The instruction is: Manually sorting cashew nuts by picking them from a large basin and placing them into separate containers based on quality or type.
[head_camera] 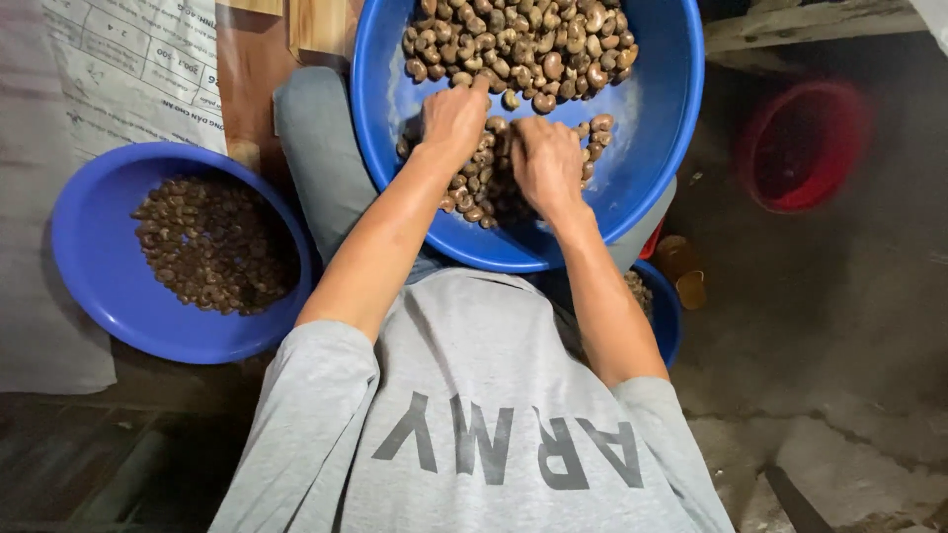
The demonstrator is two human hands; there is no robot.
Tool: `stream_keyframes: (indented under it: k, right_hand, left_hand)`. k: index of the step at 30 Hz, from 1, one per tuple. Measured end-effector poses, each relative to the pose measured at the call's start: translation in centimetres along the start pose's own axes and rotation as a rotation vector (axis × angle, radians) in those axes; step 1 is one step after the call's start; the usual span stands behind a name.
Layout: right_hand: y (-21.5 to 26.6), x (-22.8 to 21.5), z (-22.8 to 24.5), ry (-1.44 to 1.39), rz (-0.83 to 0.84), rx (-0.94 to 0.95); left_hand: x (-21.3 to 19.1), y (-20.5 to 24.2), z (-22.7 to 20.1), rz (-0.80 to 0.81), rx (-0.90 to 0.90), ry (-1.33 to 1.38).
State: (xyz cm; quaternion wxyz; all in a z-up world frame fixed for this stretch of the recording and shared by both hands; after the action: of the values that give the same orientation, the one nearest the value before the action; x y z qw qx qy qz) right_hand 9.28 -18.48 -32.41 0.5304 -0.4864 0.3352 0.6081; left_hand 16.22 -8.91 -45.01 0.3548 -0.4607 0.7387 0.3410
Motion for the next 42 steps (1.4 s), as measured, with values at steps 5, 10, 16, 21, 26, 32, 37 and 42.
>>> stream_keyframes:
  k: [5, 10, 16, 21, 26, 32, 37, 42]
  right_hand:
    - [-2.4, 2.5, -2.1, 0.016, -0.016, 0.113]
    - [-1.8, 7.5, -5.5, -0.348, 0.163, 0.540]
    - [-2.3, 3.7, -2.3, 0.127, -0.112, 0.049]
    - [-0.4, 5.4, -7.9, -0.992, 0.037, 0.693]
    - [0.8, 4.5, -10.5, -1.581, -0.071, 0.831]
    - [-1.1, 3.1, -8.3, -0.773, 0.140, 0.706]
    - [-1.6, 7.6, -5.9, -0.233, 0.407, 0.357]
    - [-0.2, 2.0, -5.7, -0.262, 0.047, 0.333]
  left_hand:
    - [-1.0, 0.2, 1.5, 0.100, -0.178, 0.219]
    - [-6.3, 1.6, 2.1, 0.086, -0.465, 0.724]
    - [-7.4, 1.2, 0.9, 0.040, -0.368, 1.715]
    - [-9.1, 1.4, -1.1, 0.145, -0.167, 1.922]
    - [-7.7, 0.9, 0.0, 0.054, -0.259, 1.820]
    - [-5.9, 1.2, 0.6, 0.079, -0.427, 1.329]
    - [-2.2, 0.8, 1.9, 0.154, -0.405, 1.081]
    - [-3.3, 1.2, -0.1, 0.083, -0.089, 0.296]
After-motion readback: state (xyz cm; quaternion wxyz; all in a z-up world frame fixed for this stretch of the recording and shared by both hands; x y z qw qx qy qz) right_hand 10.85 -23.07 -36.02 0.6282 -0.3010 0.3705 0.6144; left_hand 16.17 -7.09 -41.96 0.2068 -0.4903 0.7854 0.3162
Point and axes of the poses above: each hand's wrist, its own y-axis away from the middle knuckle, its own x-axis out of the palm, z = x × y, the point moved 9 cm from there along -y, towards the middle knuckle, and after that the axes turned 5 degrees about y, right-handed, at the moved point
